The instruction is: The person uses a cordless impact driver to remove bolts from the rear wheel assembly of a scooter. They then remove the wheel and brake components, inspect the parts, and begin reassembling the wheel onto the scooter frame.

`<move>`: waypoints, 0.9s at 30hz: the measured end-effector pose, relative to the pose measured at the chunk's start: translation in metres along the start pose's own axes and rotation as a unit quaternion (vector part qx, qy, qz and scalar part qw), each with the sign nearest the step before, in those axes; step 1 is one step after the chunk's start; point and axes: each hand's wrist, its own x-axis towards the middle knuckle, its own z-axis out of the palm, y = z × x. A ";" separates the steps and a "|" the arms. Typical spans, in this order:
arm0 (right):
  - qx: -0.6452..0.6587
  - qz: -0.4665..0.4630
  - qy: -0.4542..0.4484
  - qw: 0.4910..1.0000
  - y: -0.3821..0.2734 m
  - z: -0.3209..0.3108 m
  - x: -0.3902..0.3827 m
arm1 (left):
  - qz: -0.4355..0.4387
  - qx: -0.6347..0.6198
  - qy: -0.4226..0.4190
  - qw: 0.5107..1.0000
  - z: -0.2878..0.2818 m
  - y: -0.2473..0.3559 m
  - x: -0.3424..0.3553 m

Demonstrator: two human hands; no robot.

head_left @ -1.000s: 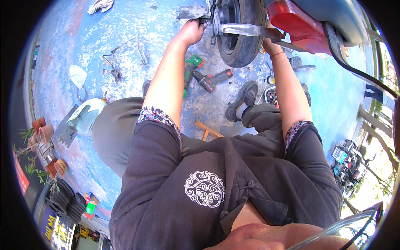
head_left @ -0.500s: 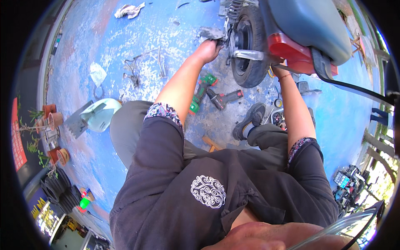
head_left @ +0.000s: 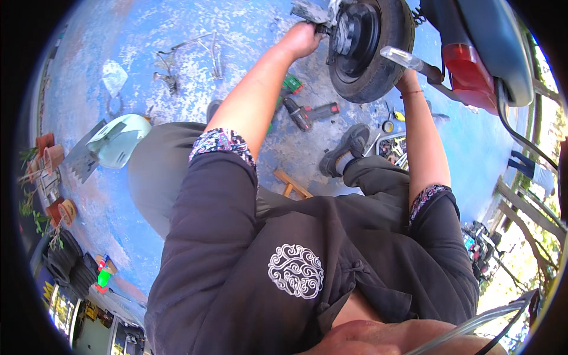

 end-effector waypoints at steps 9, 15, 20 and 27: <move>0.200 0.034 0.096 0.974 0.033 -0.007 -0.023 | 0.011 -0.015 -0.021 1.000 0.018 0.005 0.022; 0.282 0.054 0.093 0.953 -0.043 -0.020 -0.016 | -0.071 -0.132 -0.033 0.988 0.006 0.002 0.012; 0.352 0.094 0.099 0.926 -0.040 -0.013 -0.021 | -0.095 -0.284 -0.014 0.954 0.011 0.007 0.007; 0.414 0.099 0.118 0.897 -0.051 -0.013 -0.023 | -0.167 -0.327 -0.024 0.930 0.006 0.017 0.006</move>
